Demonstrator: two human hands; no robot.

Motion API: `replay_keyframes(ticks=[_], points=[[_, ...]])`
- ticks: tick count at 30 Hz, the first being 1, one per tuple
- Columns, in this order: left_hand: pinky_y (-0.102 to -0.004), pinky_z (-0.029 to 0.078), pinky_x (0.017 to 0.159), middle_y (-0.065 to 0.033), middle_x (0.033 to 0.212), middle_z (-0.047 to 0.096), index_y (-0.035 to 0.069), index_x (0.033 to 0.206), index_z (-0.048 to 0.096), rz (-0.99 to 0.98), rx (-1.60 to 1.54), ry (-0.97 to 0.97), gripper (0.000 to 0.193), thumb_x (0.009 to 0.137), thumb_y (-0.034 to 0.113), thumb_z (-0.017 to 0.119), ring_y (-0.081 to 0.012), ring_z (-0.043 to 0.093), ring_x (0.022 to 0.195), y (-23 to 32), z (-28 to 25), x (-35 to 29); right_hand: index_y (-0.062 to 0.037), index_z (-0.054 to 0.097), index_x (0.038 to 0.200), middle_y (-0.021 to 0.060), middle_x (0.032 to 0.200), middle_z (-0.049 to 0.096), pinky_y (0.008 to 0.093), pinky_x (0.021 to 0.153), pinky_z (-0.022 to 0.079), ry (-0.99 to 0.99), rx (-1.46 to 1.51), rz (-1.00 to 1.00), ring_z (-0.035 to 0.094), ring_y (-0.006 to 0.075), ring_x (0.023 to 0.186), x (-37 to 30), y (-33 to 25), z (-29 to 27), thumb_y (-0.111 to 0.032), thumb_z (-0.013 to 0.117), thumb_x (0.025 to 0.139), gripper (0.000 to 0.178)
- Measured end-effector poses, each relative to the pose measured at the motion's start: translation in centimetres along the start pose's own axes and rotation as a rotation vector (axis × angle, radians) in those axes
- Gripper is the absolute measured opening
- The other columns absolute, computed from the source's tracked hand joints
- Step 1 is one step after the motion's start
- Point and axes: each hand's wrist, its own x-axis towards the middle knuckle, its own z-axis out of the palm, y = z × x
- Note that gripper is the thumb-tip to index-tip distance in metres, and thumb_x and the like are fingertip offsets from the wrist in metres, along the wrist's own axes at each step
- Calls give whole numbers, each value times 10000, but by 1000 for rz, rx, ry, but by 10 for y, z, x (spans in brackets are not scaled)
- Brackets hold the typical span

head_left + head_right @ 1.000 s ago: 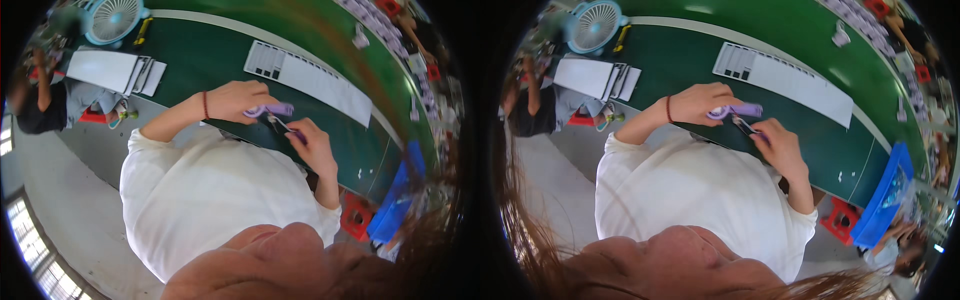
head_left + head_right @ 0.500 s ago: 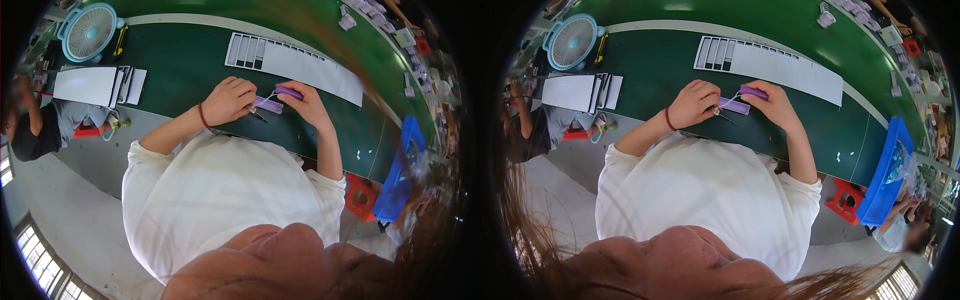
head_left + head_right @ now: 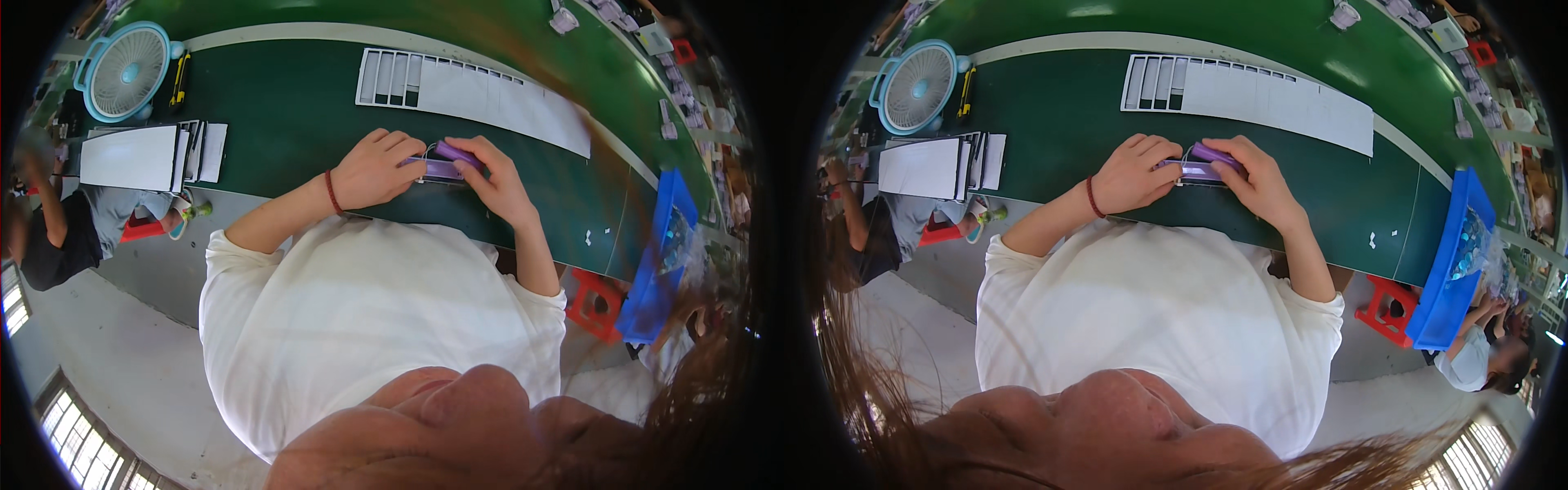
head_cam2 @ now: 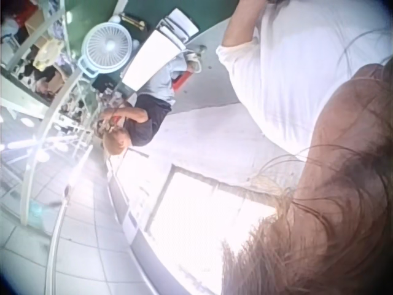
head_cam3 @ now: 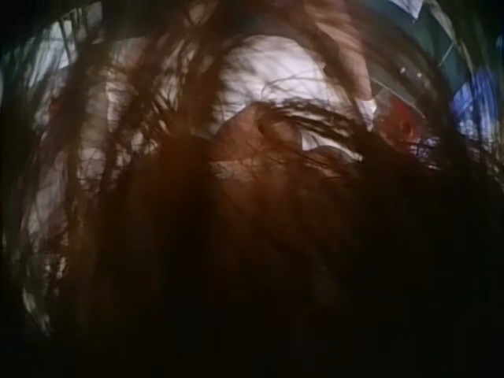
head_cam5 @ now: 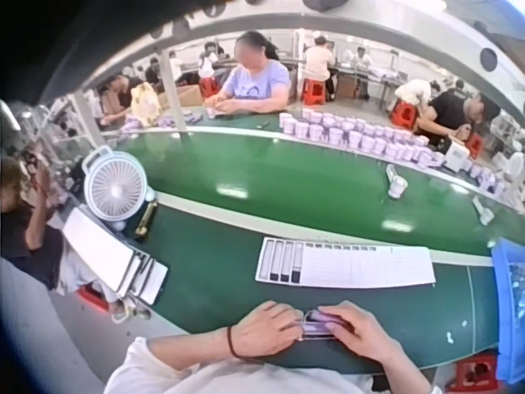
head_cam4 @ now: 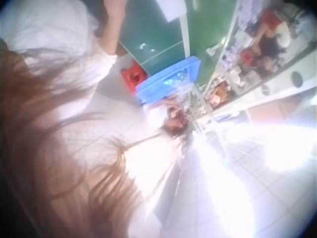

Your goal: Assembling small electronic devices by inserting components like circuit boards and batteries into plastic casings on a factory assembly line.

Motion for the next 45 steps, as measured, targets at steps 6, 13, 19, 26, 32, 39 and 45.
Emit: replay_keyframes(ticks=[6, 13, 19, 26, 32, 39, 45], points=[[-371, 488, 909, 7, 1197, 669, 160, 927, 673, 148, 85, 159, 125, 810, 145, 716, -204, 620, 1129, -1, 5, 1, -73, 719, 1177, 84, 1074, 707, 354, 810, 549, 31, -394, -199, 648, 278, 936, -4, -7, 3, -30, 756, 889, 294], [-353, 480, 946, 9, 1174, 680, 147, 1023, 689, 234, 94, 130, 164, 860, 133, 680, -194, 615, 1129, 2, 6, 1, -93, 734, 1142, 73, 1067, 703, 373, 775, 563, 73, -492, -247, 655, 281, 938, -7, 0, 11, -69, 790, 859, 290], [-347, 484, 945, -17, 1024, 656, 117, 1063, 687, 128, 97, 93, 182, 883, 121, 659, -194, 618, 1083, 0, 10, 0, -97, 752, 1133, 72, 1076, 665, 374, 768, 566, 141, -499, -309, 659, 274, 912, -6, 12, 15, -65, 798, 844, 295], [-431, 466, 1041, -52, 1119, 633, 104, 1221, 654, 116, -29, -38, 420, 840, 230, 779, -239, 594, 1141, 5, -5, 6, -72, 780, 1086, 76, 1057, 675, 359, 747, 571, 71, -618, -387, 679, 257, 878, 0, 12, 9, -27, 783, 854, 237], [-451, 524, 1015, -111, 1205, 679, 82, 1195, 701, -67, -347, 144, 242, 956, 116, 698, -348, 618, 1194, -47, -31, 14, -97, 737, 1140, 103, 1005, 689, 402, 738, 570, 152, -352, -183, 706, 320, 861, 61, 12, -5, -87, 716, 932, 208], [-426, 506, 1060, -95, 1290, 658, 83, 1266, 682, -77, -74, 18, 333, 935, 88, 721, -320, 606, 1239, -106, 0, 31, -68, 746, 993, 100, 1014, 710, 433, 810, 568, 203, -535, -157, 699, 344, 950, 148, 68, -19, -126, 680, 950, 98], [-459, 452, 1097, -44, 1419, 600, 130, 1307, 686, -78, 12, -47, 392, 926, 209, 724, -278, 529, 1326, -123, 22, 44, -47, 720, 937, 121, 972, 703, 439, 824, 568, -42, -735, -364, 700, 337, 966, 182, 64, -23, -82, 651, 854, 113]])
